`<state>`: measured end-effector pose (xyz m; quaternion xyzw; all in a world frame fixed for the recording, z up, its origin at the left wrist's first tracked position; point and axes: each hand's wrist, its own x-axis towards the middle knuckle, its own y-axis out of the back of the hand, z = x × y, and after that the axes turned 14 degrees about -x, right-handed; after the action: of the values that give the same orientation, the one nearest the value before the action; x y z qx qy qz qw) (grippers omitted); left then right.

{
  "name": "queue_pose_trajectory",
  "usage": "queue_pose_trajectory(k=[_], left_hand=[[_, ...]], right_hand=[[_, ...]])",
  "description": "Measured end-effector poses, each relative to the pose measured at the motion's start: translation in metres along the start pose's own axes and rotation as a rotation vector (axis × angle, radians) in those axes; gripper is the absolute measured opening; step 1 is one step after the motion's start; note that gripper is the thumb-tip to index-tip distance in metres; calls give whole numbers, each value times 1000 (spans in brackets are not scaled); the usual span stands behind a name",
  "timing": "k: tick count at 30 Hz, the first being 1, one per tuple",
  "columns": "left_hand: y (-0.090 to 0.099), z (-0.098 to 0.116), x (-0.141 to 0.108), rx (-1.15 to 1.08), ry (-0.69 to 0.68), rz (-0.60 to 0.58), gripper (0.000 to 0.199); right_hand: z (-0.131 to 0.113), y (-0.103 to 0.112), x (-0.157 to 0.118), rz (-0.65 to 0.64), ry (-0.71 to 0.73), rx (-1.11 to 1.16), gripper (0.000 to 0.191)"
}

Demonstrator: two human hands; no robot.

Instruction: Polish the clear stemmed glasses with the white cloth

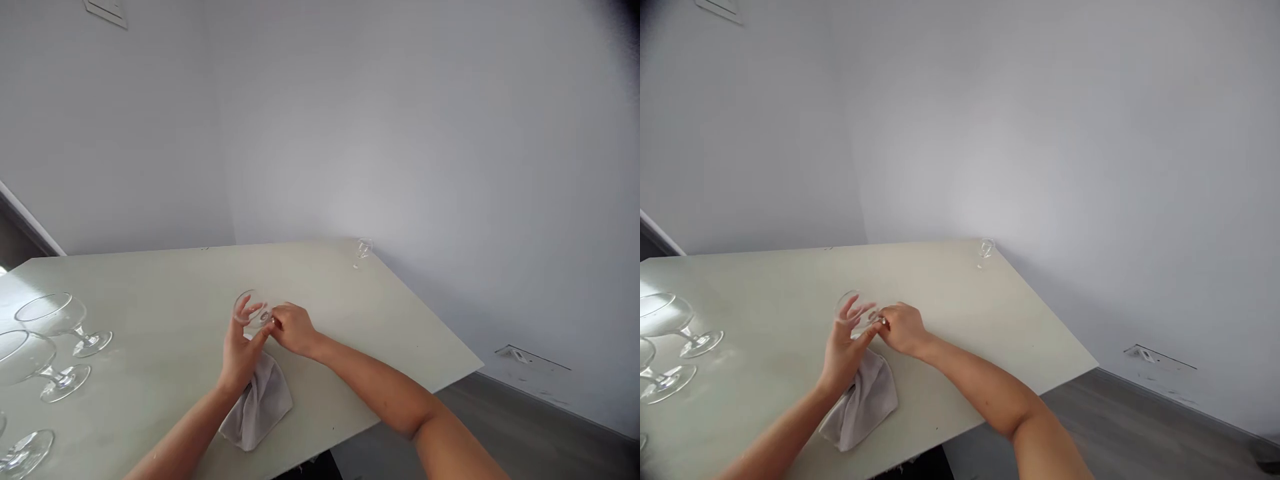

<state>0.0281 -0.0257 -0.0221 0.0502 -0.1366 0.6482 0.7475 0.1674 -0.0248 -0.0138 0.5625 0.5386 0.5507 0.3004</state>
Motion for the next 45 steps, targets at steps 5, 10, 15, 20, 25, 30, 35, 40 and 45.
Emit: queue_pose_trajectory(k=[5,10,15,20,25,30,35,40,45], left_hand=[[0,-21,1,124,90,-123,53],[2,-36,3,180,135,-149,36],[4,-38,5,164,141,-104,31],[4,-35,7,138,151,-96,31],[5,-39,12,59,167,-45,31],[2,-46,16,-41,112,110,27],[9,-33,25,24,-63,324,26],[61,-11,53,59,-28,839,46],[128,-6,69,41,96,1178,63]], right_hand=[[78,2,11,35,-374,-104,24],[172,11,21,41,-693,-184,29],[221,6,28,45,-864,-195,28],[235,-2,35,84,-924,-175,24],[234,6,36,145,-942,-125,20],[200,15,23,258,-886,-21,36],[86,11,-8,79,-345,242,33],[-20,14,-41,-140,258,199,32],[-41,5,-38,-196,229,59,35]])
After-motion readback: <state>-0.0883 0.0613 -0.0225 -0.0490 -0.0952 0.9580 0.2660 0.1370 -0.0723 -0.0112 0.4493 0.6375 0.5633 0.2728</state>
